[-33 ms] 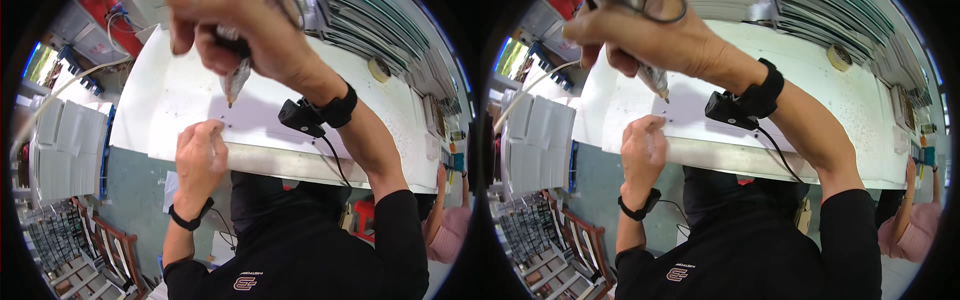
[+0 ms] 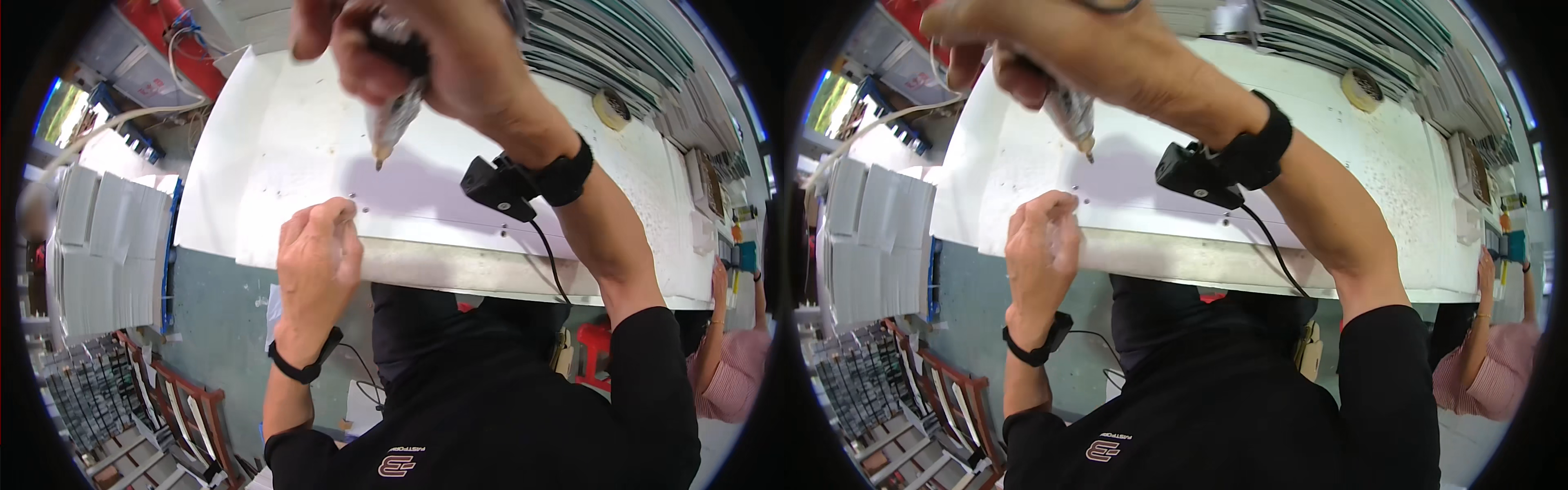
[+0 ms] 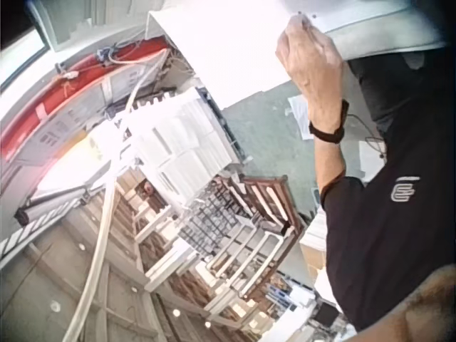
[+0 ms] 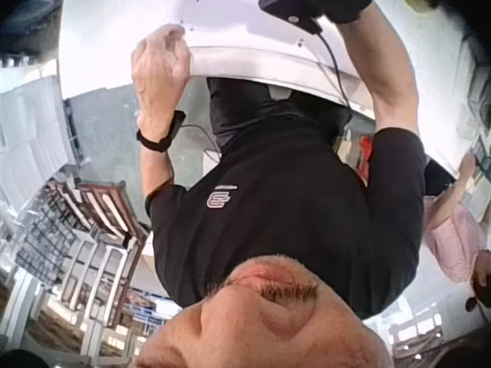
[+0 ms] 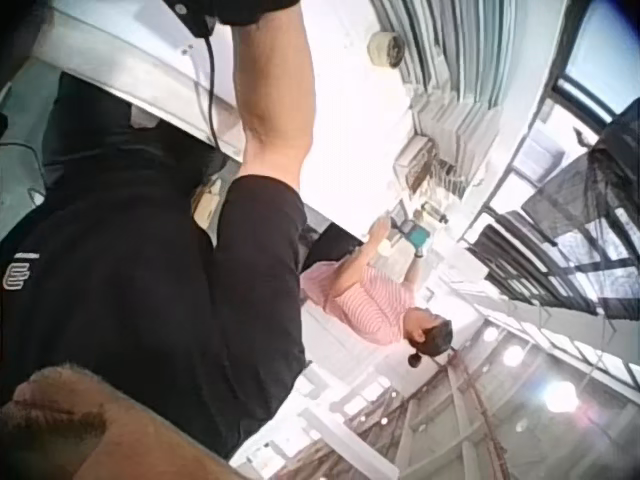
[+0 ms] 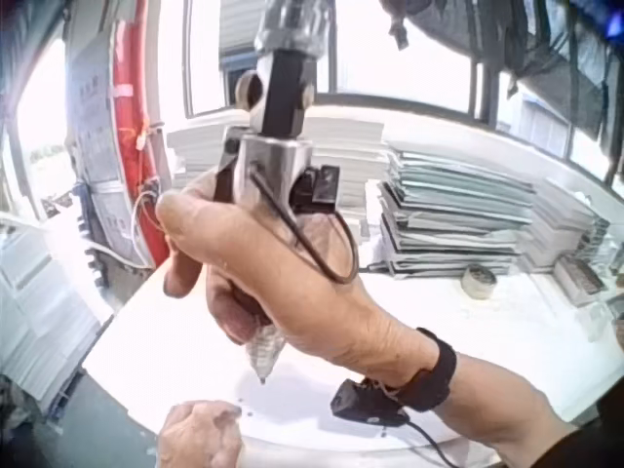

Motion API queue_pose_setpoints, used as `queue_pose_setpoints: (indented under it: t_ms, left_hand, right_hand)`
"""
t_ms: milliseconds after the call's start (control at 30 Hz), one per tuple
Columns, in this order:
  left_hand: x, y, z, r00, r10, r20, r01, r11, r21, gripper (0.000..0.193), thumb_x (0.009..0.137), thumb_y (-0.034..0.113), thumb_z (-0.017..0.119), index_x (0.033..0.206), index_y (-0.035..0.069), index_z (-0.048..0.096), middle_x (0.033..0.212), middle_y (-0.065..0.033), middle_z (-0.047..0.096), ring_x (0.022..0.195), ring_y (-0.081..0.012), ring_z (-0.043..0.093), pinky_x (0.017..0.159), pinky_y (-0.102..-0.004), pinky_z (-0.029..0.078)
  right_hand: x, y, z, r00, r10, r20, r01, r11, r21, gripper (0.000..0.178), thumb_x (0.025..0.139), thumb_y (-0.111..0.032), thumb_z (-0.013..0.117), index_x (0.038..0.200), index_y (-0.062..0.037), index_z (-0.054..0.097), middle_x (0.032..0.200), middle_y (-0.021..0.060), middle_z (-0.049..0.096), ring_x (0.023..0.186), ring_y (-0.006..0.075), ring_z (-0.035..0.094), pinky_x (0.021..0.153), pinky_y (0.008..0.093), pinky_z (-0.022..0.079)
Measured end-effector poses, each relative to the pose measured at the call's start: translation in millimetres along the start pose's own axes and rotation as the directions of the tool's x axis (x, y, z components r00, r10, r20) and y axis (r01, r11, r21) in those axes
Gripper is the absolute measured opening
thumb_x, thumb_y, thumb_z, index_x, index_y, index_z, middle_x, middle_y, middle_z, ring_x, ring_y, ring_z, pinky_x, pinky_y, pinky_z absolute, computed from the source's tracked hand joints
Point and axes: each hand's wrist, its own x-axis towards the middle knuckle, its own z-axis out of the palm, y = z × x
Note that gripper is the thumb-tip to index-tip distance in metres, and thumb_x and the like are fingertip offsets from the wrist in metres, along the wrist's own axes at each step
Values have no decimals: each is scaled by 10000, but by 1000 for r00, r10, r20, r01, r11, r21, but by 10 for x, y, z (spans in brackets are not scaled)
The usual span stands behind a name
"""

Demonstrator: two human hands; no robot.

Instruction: The person uses a pneumatic screwdriver to fasten screws into a white rectangular frame on a workbench. They then move the completed frame aside and pick up a dark glass pane, placing it into a frame. Finally, they place a white panel over the glass and prepare to fasten it.

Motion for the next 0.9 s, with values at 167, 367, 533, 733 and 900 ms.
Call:
queue_pose_setpoints:
  t_ms: [167, 367, 533, 733, 900]
  left_hand:
    - [464, 343, 85, 989, 23, 149, -4, 992, -126, 192, 886, 65, 733, 1061, 55, 656, 919, -68, 736, 878, -264, 676, 780, -393, 519]
    - [1111, 618, 603, 892, 59, 448, 50, 972, -228, 203, 954, 160, 693, 1111, 34, 665, 909, -109, 727, 869, -281, 698, 792, -378, 533]
    - [1462, 731, 997, 867, 95, 489, 18, 975, -220, 218, 968, 198, 682, 1121, 42, 678, 825, -99, 724, 778, -262, 695, 739, -370, 523]
    - [1626, 836, 1223, 843, 85, 532, 15, 983, -180, 204, 969, 246, 683, 1079, 75, 705, 831, -83, 738, 742, -253, 689, 700, -369, 515]
    - [1677, 843, 1288, 823, 40, 567, 2, 997, -74, 191, 956, 242, 692, 1035, 69, 712, 836, -81, 744, 736, -249, 687, 702, -368, 518]
  right_hand:
    - [-399, -200, -882, 917, -381, -117, 356, 915, -188, 458, 1068, -425, 513, 881, -15, 602, 767, 76, 659, 411, 65, 506, 387, 242, 461]
    - [-820, -458, -880, 836, -246, -491, 236, 968, -83, 401, 1073, -396, 514, 892, -42, 560, 774, 71, 648, 404, 76, 476, 389, 251, 435]
    - [-940, -324, -1188, 839, -260, -479, 202, 965, -170, 423, 1041, -404, 576, 833, -35, 587, 694, 42, 589, 436, 86, 491, 425, 247, 437]
    - [-932, -459, -1139, 800, -234, -552, 158, 970, -183, 378, 1020, -369, 611, 839, -37, 612, 721, 60, 629, 445, 90, 521, 428, 241, 434]
    - [-949, -500, -1156, 793, -279, -541, 220, 960, -173, 389, 1021, -385, 615, 843, -39, 610, 724, 59, 629, 445, 86, 526, 426, 240, 438]
